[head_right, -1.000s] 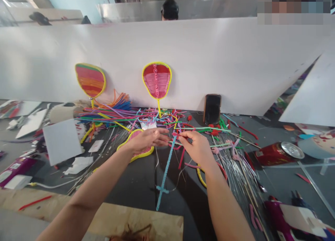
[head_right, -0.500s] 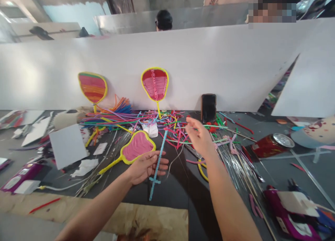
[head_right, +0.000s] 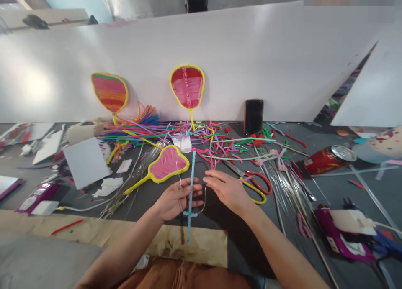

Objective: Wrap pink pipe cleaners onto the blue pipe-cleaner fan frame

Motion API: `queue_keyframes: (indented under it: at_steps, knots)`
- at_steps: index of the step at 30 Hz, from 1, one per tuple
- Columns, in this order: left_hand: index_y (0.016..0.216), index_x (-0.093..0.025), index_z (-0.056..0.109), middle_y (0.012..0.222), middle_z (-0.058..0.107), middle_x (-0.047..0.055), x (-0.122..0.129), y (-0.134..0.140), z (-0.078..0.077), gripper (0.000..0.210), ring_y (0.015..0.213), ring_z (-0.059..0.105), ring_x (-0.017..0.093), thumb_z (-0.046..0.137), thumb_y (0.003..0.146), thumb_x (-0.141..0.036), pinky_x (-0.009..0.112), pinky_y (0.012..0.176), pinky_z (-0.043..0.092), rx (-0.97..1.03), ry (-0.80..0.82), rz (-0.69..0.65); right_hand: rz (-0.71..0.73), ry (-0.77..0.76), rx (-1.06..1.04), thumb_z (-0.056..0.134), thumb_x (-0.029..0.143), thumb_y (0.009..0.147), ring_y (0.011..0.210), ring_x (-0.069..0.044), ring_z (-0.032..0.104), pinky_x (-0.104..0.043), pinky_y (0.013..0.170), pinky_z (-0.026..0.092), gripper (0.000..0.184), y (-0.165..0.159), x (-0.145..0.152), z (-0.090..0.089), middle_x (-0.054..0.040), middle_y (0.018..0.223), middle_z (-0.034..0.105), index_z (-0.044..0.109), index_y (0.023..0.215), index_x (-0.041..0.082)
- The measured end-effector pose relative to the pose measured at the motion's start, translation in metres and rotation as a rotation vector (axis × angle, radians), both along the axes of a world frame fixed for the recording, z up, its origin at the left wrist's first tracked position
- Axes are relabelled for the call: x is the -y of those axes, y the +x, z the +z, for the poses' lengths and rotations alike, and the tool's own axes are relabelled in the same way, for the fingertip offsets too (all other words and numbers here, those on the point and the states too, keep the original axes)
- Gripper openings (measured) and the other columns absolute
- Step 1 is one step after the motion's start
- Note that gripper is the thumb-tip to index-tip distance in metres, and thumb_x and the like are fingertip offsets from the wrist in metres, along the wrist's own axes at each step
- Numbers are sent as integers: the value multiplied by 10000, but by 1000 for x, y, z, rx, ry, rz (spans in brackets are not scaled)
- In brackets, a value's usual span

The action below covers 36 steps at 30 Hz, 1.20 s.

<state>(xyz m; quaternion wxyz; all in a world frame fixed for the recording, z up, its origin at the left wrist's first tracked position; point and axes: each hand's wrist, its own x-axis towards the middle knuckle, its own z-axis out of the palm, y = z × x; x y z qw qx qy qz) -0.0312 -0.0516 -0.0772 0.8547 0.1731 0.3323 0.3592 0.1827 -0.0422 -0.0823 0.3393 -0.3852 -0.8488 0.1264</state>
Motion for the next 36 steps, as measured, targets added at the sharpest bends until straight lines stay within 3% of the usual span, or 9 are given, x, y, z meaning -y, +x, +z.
queue_keyframes:
  at_steps: [6,12,16,22,36]
  knots:
    - [1072,-152,594,1011,668,92,9,3,-4,264,923,659,234,622,811,-118,469,784,538,4,-51,-56,103,81,122,415,107,913,932,-191,616,-323,765,553,294,12,-1,-1,-93,980,661,649,1063,204]
    - [1106,-180,557,975,683,76,27,8,-9,526,836,680,224,752,639,-34,416,723,564,-65,-38,-120,71,139,170,440,103,903,880,-206,597,-329,705,539,246,17,4,-2,-94,923,663,643,1024,172]
    - [980,-153,560,828,703,58,38,12,-8,471,696,681,186,801,583,-67,335,618,574,-189,-58,-94,84,134,161,446,103,901,885,-193,590,-319,728,537,245,19,6,-1,-88,950,667,639,1031,178]
    - [844,-156,496,747,709,42,50,17,-3,461,662,683,190,834,532,-117,291,546,565,-240,-13,-107,103,141,127,457,100,893,863,-190,588,-330,751,542,224,18,7,3,-82,916,674,646,989,174]
    - [833,-162,456,689,698,31,53,28,-1,498,657,688,188,844,520,-155,264,547,551,-285,12,-33,86,199,80,489,103,877,878,-197,590,-334,771,542,193,20,7,7,-85,906,686,653,963,156]
